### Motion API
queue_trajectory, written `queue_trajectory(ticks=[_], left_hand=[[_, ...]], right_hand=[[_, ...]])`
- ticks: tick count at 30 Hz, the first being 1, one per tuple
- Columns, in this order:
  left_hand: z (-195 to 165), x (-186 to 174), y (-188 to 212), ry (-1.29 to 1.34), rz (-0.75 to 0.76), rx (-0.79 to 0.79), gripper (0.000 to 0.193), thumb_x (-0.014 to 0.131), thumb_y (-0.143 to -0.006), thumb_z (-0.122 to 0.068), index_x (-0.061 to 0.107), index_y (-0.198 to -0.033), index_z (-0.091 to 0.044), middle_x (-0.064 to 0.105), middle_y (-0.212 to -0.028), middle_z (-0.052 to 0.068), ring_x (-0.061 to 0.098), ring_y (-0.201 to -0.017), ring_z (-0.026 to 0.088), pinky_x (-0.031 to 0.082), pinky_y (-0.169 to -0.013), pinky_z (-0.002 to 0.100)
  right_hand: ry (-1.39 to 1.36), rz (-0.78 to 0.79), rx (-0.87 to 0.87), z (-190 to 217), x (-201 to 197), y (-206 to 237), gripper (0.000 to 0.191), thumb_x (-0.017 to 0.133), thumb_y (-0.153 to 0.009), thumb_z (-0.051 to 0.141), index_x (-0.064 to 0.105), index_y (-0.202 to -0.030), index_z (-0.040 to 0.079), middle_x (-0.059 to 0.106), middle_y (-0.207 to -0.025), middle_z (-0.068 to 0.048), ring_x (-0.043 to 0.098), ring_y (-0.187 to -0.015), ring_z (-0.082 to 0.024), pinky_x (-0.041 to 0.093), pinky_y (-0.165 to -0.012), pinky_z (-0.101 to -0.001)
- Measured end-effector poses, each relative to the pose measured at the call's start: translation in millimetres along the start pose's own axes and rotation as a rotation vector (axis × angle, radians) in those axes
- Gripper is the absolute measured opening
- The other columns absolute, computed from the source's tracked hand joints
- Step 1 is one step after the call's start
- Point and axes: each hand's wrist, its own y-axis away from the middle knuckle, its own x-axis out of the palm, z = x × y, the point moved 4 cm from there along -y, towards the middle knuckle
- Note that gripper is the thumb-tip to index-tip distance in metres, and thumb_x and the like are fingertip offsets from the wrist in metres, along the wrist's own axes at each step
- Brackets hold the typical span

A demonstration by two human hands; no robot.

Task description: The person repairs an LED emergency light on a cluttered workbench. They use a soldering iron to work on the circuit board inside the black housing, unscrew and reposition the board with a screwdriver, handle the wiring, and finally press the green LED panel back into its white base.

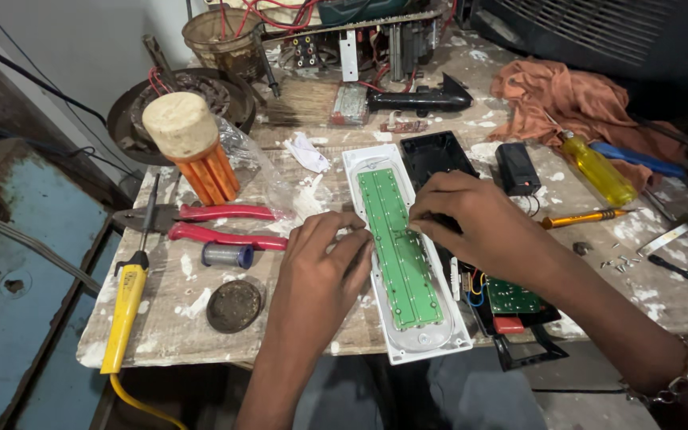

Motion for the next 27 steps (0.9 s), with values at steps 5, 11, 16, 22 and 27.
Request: queue_trajectory(ticks=[5, 11, 16, 22, 27], left_hand=[[2.0, -0.4, -1.9, 0.006, 0.0, 0.0, 0.017, 0.077, -0.084, -0.007, 0.075, -0.1, 0.0, 0.069, -0.112, 0.01, 0.065, -0.11, 0.029, 0.051, -0.094, 0.043], [2.6, -1.2, -1.0, 0.018, 0.001, 0.002, 0.018, 0.077, -0.084, -0.007, 0.074, -0.101, 0.0, 0.068, -0.113, 0.01, 0.064, -0.111, 0.029, 0.051, -0.095, 0.044], [3.6, -1.1, -0.7, 0.01, 0.001, 0.001, 0.018, 0.077, -0.084, -0.008, 0.074, -0.1, -0.001, 0.068, -0.114, 0.01, 0.064, -0.111, 0.029, 0.05, -0.096, 0.043], [3.6, 0.3, 0.4, 0.004, 0.006, -0.014, 0.019, 0.077, -0.084, -0.008, 0.075, -0.102, -0.001, 0.068, -0.114, 0.01, 0.064, -0.112, 0.029, 0.05, -0.096, 0.044], [3.1, 0.3, 0.2, 0.004, 0.008, -0.017, 0.02, 0.077, -0.084, -0.008, 0.075, -0.102, -0.001, 0.068, -0.116, 0.01, 0.064, -0.112, 0.029, 0.05, -0.095, 0.044]], right_hand=[[0.057, 0.013, -0.012, 0.9, 1.3, -2.3, 0.016, 0.073, -0.087, 0.014, 0.073, -0.094, -0.001, 0.068, -0.094, -0.01, 0.066, -0.09, -0.03, 0.053, -0.079, -0.041], [0.143, 0.033, -0.063, 4.8, 4.1, -4.1, 0.015, 0.072, -0.088, 0.015, 0.072, -0.09, 0.001, 0.067, -0.092, -0.009, 0.063, -0.089, -0.03, 0.051, -0.081, -0.0418], [0.178, 0.047, -0.054, 5.1, 5.9, -3.7, 0.015, 0.071, -0.087, 0.016, 0.072, -0.09, 0.001, 0.067, -0.094, -0.008, 0.062, -0.091, -0.03, 0.051, -0.08, -0.0412], [0.219, 0.054, -0.073, 6.0, 6.1, -4.0, 0.014, 0.07, -0.086, 0.015, 0.071, -0.09, 0.001, 0.067, -0.095, -0.008, 0.061, -0.091, -0.03, 0.051, -0.081, -0.0416], [0.217, 0.061, -0.066, 6.5, 5.4, -4.1, 0.015, 0.071, -0.087, 0.016, 0.07, -0.09, 0.001, 0.066, -0.094, -0.008, 0.061, -0.092, -0.03, 0.051, -0.082, -0.0419]])
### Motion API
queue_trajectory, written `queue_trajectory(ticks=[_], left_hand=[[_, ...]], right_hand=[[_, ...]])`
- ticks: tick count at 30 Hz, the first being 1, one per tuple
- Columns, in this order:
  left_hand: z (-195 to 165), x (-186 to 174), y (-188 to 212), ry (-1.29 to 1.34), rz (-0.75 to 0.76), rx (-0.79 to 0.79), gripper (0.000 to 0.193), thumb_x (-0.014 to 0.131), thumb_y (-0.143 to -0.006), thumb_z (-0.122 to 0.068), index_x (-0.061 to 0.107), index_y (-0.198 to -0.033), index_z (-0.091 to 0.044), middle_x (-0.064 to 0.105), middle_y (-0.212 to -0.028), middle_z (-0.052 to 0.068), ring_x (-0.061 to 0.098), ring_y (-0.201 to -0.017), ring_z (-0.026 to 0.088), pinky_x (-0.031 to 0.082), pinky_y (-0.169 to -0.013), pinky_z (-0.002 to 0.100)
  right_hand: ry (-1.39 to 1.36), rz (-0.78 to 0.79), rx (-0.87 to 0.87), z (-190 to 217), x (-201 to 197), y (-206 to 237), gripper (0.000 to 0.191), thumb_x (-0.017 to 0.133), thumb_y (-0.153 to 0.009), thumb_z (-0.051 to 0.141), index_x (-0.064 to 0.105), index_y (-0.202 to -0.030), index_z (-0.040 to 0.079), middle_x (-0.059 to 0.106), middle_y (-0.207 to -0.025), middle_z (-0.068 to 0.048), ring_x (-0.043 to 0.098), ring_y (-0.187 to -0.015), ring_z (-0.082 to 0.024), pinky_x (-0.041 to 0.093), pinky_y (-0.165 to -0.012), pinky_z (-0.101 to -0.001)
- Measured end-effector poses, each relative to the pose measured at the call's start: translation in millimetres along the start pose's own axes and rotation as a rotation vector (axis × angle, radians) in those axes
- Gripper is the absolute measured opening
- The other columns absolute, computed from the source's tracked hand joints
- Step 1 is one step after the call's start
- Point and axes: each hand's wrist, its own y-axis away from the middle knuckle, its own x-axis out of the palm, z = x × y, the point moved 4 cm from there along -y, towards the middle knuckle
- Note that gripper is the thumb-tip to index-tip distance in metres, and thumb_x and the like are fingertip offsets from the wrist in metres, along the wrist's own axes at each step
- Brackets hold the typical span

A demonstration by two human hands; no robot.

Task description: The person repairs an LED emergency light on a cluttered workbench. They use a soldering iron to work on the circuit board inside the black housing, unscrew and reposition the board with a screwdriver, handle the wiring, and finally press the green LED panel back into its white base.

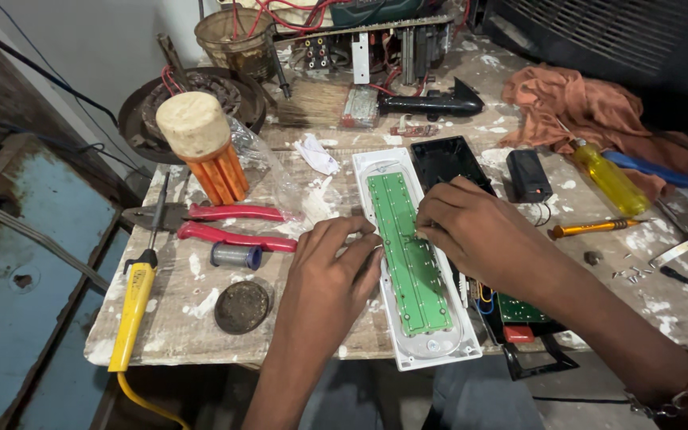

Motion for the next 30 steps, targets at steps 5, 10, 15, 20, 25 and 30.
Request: queue_trajectory(ticks=[5, 10, 15, 20, 25, 30], left_hand=[[-0.3, 0.1, -0.1, 0.0, 0.003, -0.004, 0.019, 0.077, -0.085, -0.008, 0.075, -0.102, -0.001, 0.068, -0.116, 0.01, 0.064, -0.112, 0.029, 0.05, -0.094, 0.044], [-2.1, -1.2, -0.2, 0.005, -0.008, -0.002, 0.018, 0.077, -0.085, -0.008, 0.075, -0.102, -0.001, 0.068, -0.116, 0.01, 0.064, -0.111, 0.029, 0.05, -0.094, 0.044], [-3.0, -1.6, -0.6, 0.008, -0.006, -0.002, 0.019, 0.077, -0.085, -0.008, 0.075, -0.102, -0.001, 0.068, -0.115, 0.01, 0.064, -0.111, 0.028, 0.05, -0.094, 0.044], [-0.3, -0.5, -0.3, 0.009, -0.006, -0.001, 0.02, 0.077, -0.085, -0.008, 0.075, -0.103, -0.001, 0.068, -0.116, 0.01, 0.064, -0.111, 0.029, 0.051, -0.095, 0.044], [0.2, 0.5, 0.2, 0.005, -0.002, -0.006, 0.019, 0.077, -0.085, -0.009, 0.075, -0.102, -0.001, 0.068, -0.116, 0.01, 0.064, -0.111, 0.029, 0.051, -0.094, 0.044], [1.8, 2.3, 0.1, 0.0, -0.006, 0.0, 0.02, 0.077, -0.085, -0.009, 0.075, -0.103, -0.001, 0.068, -0.115, 0.01, 0.064, -0.111, 0.029, 0.051, -0.094, 0.044]], right_hand=[[0.013, -0.013, -0.008, 0.8, 1.1, -0.1, 0.014, 0.072, -0.085, 0.015, 0.07, -0.089, 0.001, 0.066, -0.094, -0.008, 0.061, -0.092, -0.03, 0.051, -0.082, -0.0419], [0.029, -0.015, -0.026, 2.3, 0.3, 0.2, 0.013, 0.073, -0.083, 0.014, 0.07, -0.087, 0.001, 0.066, -0.094, -0.009, 0.061, -0.091, -0.03, 0.051, -0.083, -0.0422], [0.004, -0.023, -0.04, 1.6, -1.3, 0.1, 0.014, 0.075, -0.08, 0.013, 0.07, -0.084, 0.001, 0.066, -0.092, -0.009, 0.062, -0.089, -0.03, 0.051, -0.083, -0.0418], [-0.045, -0.036, -0.02, -1.0, 1.4, -0.8, 0.014, 0.076, -0.078, 0.013, 0.07, -0.085, 0.001, 0.067, -0.091, -0.009, 0.063, -0.088, -0.03, 0.052, -0.081, -0.0414], [-0.09, -0.029, 0.006, -3.0, -0.1, -0.4, 0.014, 0.076, -0.078, 0.011, 0.071, -0.086, 0.002, 0.068, -0.091, -0.009, 0.064, -0.089, -0.03, 0.052, -0.081, -0.0409], [-0.138, -0.037, 0.025, -3.7, -3.5, 0.2, 0.014, 0.076, -0.08, 0.012, 0.071, -0.089, 0.001, 0.068, -0.092, -0.009, 0.066, -0.089, -0.029, 0.054, -0.078, -0.0396]])
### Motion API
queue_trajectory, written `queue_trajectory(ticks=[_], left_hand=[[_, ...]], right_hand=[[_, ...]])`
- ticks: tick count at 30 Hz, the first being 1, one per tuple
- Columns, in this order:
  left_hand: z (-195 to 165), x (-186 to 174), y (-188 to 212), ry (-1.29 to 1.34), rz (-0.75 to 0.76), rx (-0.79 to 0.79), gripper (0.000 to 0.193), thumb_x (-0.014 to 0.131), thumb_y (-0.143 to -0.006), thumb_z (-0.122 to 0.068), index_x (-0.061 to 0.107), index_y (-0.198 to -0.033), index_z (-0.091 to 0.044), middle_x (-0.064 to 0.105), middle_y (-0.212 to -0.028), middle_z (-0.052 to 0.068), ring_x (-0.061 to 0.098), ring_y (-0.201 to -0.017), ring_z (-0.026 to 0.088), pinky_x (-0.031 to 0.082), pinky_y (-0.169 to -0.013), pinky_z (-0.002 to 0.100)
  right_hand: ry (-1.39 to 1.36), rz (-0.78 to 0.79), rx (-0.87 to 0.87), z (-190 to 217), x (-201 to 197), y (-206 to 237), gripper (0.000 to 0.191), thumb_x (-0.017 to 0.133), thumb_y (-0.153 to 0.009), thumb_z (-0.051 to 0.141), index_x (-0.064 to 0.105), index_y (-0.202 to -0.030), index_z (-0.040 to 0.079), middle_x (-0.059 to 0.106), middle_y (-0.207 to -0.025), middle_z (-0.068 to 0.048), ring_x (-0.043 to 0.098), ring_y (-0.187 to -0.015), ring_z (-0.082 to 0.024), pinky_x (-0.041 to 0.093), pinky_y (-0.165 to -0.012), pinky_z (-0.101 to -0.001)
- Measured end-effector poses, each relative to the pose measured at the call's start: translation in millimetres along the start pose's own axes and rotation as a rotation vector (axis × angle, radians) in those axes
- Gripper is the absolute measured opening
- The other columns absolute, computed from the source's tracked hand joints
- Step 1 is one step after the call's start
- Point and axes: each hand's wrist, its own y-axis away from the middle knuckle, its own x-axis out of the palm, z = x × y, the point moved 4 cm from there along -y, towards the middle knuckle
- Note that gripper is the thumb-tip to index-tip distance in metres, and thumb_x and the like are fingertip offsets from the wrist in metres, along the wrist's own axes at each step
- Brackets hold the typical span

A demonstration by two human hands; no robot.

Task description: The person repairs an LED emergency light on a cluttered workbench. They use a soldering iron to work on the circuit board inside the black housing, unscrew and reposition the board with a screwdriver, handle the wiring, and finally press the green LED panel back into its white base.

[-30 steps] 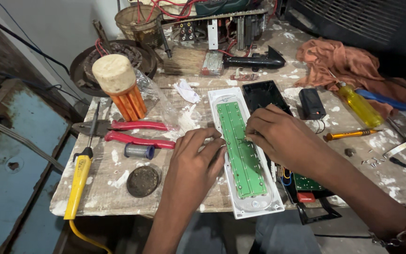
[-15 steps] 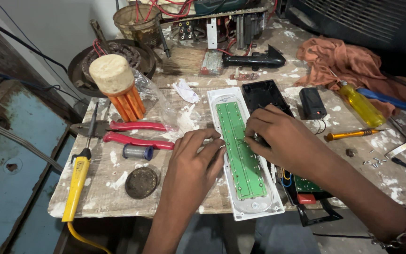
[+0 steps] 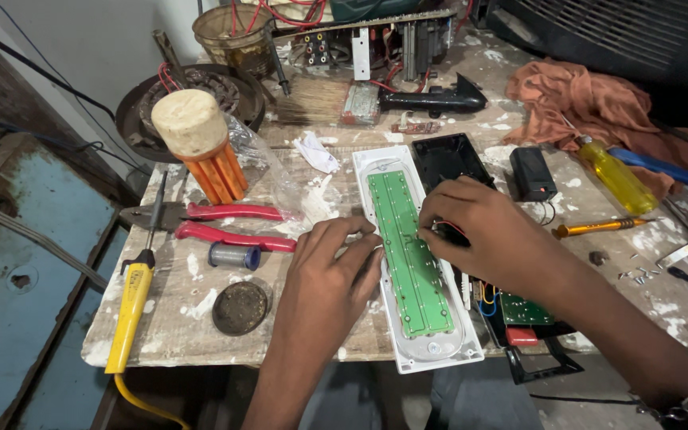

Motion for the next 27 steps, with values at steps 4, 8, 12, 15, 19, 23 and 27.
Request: queue_trajectory(ticks=[4, 8, 12, 15, 19, 23, 27], left_hand=[[2.3, 0.4, 2.7, 0.001, -0.003, 0.004, 0.02, 0.077, -0.085, -0.008, 0.075, -0.103, -0.002, 0.068, -0.115, 0.01, 0.064, -0.111, 0.029, 0.051, -0.095, 0.044], [2.4, 0.0, 2.8, -0.001, -0.006, 0.007, 0.02, 0.078, -0.084, -0.009, 0.075, -0.103, -0.001, 0.068, -0.116, 0.01, 0.064, -0.111, 0.029, 0.051, -0.095, 0.044], [0.7, -0.3, 2.4, -0.005, -0.007, 0.005, 0.02, 0.078, -0.084, -0.008, 0.075, -0.103, -0.001, 0.068, -0.115, 0.01, 0.065, -0.111, 0.029, 0.051, -0.095, 0.044], [0.1, 0.0, 2.3, -0.008, -0.009, 0.002, 0.02, 0.078, -0.084, -0.008, 0.075, -0.103, -0.001, 0.068, -0.115, 0.01, 0.065, -0.111, 0.029, 0.051, -0.094, 0.044], [-0.8, -0.4, 2.1, -0.005, -0.007, 0.01, 0.02, 0.078, -0.083, -0.008, 0.075, -0.102, -0.001, 0.068, -0.115, 0.01, 0.065, -0.11, 0.029, 0.051, -0.093, 0.044], [-0.7, 0.1, -2.3, 0.043, -0.017, -0.003, 0.018, 0.079, -0.084, -0.007, 0.075, -0.101, -0.002, 0.07, -0.108, 0.01, 0.066, -0.107, 0.028, 0.052, -0.092, 0.043], [-3.2, -0.9, -6.8, 0.172, -0.044, -0.002, 0.02, 0.08, -0.084, -0.007, 0.076, -0.103, 0.0, 0.072, -0.107, 0.011, 0.068, -0.107, 0.027, 0.055, -0.092, 0.039]], right_hand=[[-0.071, 0.041, 0.131, -5.1, 2.1, 1.7, 0.017, 0.076, -0.081, 0.012, 0.07, -0.092, 0.0, 0.067, -0.094, -0.009, 0.069, -0.077, -0.025, 0.056, -0.067, -0.0364], [-0.08, -0.022, 0.03, -2.0, -1.9, 2.7, 0.017, 0.077, -0.081, 0.01, 0.071, -0.092, 0.0, 0.068, -0.095, -0.009, 0.07, -0.078, -0.026, 0.056, -0.068, -0.0362], [-0.071, -0.039, 0.011, -1.4, -6.1, 5.6, 0.017, 0.079, -0.081, 0.011, 0.072, -0.093, 0.001, 0.069, -0.094, -0.008, 0.07, -0.081, -0.025, 0.057, -0.071, -0.0367], [-0.068, -0.06, -0.011, -0.5, -8.9, 6.8, 0.018, 0.08, -0.08, 0.011, 0.072, -0.093, 0.001, 0.069, -0.096, -0.009, 0.071, -0.082, -0.025, 0.057, -0.072, -0.0362], [-0.042, -0.086, -0.041, 1.7, -12.5, 7.7, 0.019, 0.08, -0.079, 0.012, 0.073, -0.094, 0.001, 0.07, -0.095, -0.008, 0.071, -0.082, -0.025, 0.058, -0.073, -0.0359], [-0.075, -0.081, -0.039, 4.6, -13.0, 8.7, 0.017, 0.08, -0.08, 0.01, 0.073, -0.092, 0.001, 0.071, -0.096, -0.008, 0.072, -0.084, -0.024, 0.058, -0.073, -0.0346], [-0.147, -0.107, -0.043, 7.0, -14.6, 10.5, 0.018, 0.08, -0.08, 0.01, 0.074, -0.094, 0.002, 0.074, -0.096, -0.008, 0.074, -0.084, -0.02, 0.059, -0.073, -0.0319]])
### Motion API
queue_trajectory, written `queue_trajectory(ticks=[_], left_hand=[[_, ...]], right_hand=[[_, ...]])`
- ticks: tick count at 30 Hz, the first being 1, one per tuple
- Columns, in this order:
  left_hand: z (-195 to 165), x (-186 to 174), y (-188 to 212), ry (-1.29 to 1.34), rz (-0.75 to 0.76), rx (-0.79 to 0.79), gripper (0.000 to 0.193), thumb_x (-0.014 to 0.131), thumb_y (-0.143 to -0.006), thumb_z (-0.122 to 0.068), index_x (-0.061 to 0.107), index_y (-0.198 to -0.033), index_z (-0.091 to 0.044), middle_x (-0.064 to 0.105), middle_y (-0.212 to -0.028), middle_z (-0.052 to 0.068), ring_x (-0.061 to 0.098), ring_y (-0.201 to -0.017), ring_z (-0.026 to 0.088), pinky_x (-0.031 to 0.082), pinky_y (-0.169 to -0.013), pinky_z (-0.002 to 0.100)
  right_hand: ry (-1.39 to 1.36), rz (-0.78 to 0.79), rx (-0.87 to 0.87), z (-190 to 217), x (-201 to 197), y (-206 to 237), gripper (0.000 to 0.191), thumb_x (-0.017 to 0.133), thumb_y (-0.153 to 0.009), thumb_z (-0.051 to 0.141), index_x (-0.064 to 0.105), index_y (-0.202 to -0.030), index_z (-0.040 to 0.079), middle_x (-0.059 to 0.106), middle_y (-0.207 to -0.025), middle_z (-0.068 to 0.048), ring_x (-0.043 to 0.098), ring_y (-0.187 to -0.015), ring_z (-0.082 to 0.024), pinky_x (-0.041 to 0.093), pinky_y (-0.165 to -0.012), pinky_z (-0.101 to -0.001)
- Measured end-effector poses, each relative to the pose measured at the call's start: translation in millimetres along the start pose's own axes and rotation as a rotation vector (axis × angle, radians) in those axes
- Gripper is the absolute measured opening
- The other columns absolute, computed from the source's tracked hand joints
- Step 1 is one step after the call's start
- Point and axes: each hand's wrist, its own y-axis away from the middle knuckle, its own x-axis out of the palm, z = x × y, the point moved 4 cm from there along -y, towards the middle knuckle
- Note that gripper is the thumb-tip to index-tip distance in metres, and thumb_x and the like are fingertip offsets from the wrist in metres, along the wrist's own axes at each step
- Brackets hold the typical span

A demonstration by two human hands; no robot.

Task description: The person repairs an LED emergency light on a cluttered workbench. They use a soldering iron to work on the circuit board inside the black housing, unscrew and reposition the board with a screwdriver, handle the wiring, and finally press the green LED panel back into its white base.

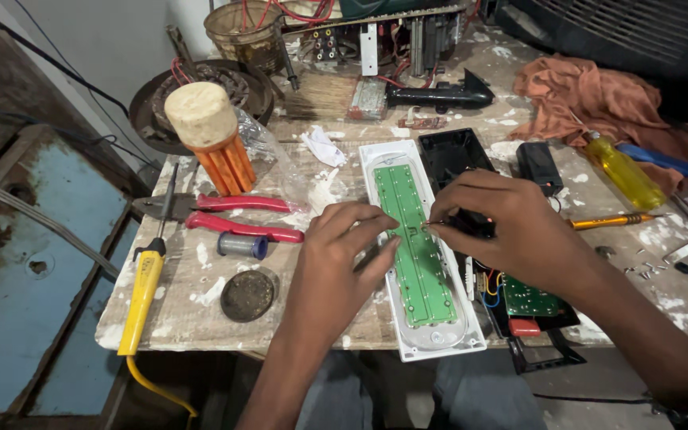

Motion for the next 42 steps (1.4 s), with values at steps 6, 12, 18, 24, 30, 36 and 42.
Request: queue_trajectory(ticks=[6, 12, 18, 24, 30, 36, 42], left_hand=[[1.4, 8.6, -6.6, 0.252, 0.036, -0.235, 0.02, 0.08, -0.084, -0.008, 0.08, -0.104, -0.005, 0.077, -0.105, 0.007, 0.073, -0.097, 0.017, 0.058, -0.077, 0.029], [0.1, 14.3, -10.9, 0.326, 0.014, -0.274, 0.018, 0.078, -0.085, -0.006, 0.081, -0.103, -0.005, 0.079, -0.102, 0.007, 0.074, -0.092, 0.015, 0.058, -0.079, 0.027], [1.2, 20.7, -9.7, 0.378, -0.002, -0.32, 0.016, 0.078, -0.085, -0.007, 0.081, -0.101, -0.005, 0.079, -0.1, 0.006, 0.075, -0.089, 0.014, 0.059, -0.079, 0.027], [1.8, 21.9, -7.8, 0.354, 0.008, -0.28, 0.018, 0.077, -0.082, -0.004, 0.081, -0.1, -0.004, 0.078, -0.1, 0.007, 0.073, -0.093, 0.015, 0.056, -0.086, 0.028], [1.1, 25.3, -6.4, 0.362, 0.009, -0.254, 0.015, 0.073, -0.087, -0.003, 0.078, -0.101, 0.001, 0.077, -0.101, 0.008, 0.073, -0.095, 0.015, 0.056, -0.086, 0.027], [3.3, 27.5, -5.7, 0.412, 0.067, -0.369, 0.015, 0.068, -0.092, -0.005, 0.077, -0.102, 0.002, 0.075, -0.1, 0.007, 0.068, -0.086, 0.012, 0.053, -0.072, 0.025], [4.0, 29.1, -6.1, 0.413, 0.05, -0.268, 0.014, 0.068, -0.096, -0.005, 0.075, -0.104, 0.004, 0.075, -0.103, 0.007, 0.067, -0.087, 0.011, 0.051, -0.072, 0.024]], right_hand=[[-0.084, -0.007, 0.089, -2.4, -1.4, 3.3, 0.018, 0.08, -0.082, 0.013, 0.076, -0.097, 0.004, 0.078, -0.091, -0.006, 0.075, -0.081, -0.015, 0.059, -0.074, -0.0295], [-0.133, -0.047, 0.123, -2.6, -1.9, 5.5, 0.018, 0.08, -0.082, 0.012, 0.077, -0.098, 0.004, 0.079, -0.091, -0.006, 0.075, -0.082, -0.014, 0.059, -0.077, -0.0294], [-0.145, -0.073, 0.116, -1.3, -1.3, 7.9, 0.015, 0.081, -0.08, 0.008, 0.077, -0.094, 0.002, 0.078, -0.09, -0.006, 0.076, -0.08, -0.014, 0.059, -0.073, -0.0279], [-0.128, -0.083, 0.074, 0.1, -0.5, 9.2, 0.013, 0.081, -0.079, 0.006, 0.075, -0.089, 0.001, 0.077, -0.089, -0.007, 0.076, -0.08, -0.015, 0.058, -0.072, -0.0289], [-0.093, -0.082, 0.043, 2.1, 2.2, 9.4, 0.014, 0.082, -0.078, 0.006, 0.076, -0.09, 0.001, 0.077, -0.091, -0.007, 0.076, -0.081, -0.017, 0.059, -0.071, -0.0293], [-0.075, -0.09, 0.033, 2.9, 2.9, 10.6, 0.015, 0.081, -0.08, 0.007, 0.076, -0.093, 0.002, 0.077, -0.093, -0.008, 0.076, -0.082, -0.018, 0.06, -0.071, -0.0298], [-0.071, -0.117, 0.006, 3.3, 2.2, 12.7, 0.017, 0.081, -0.08, 0.006, 0.076, -0.095, 0.001, 0.076, -0.096, -0.008, 0.076, -0.085, -0.02, 0.06, -0.073, -0.0302]])
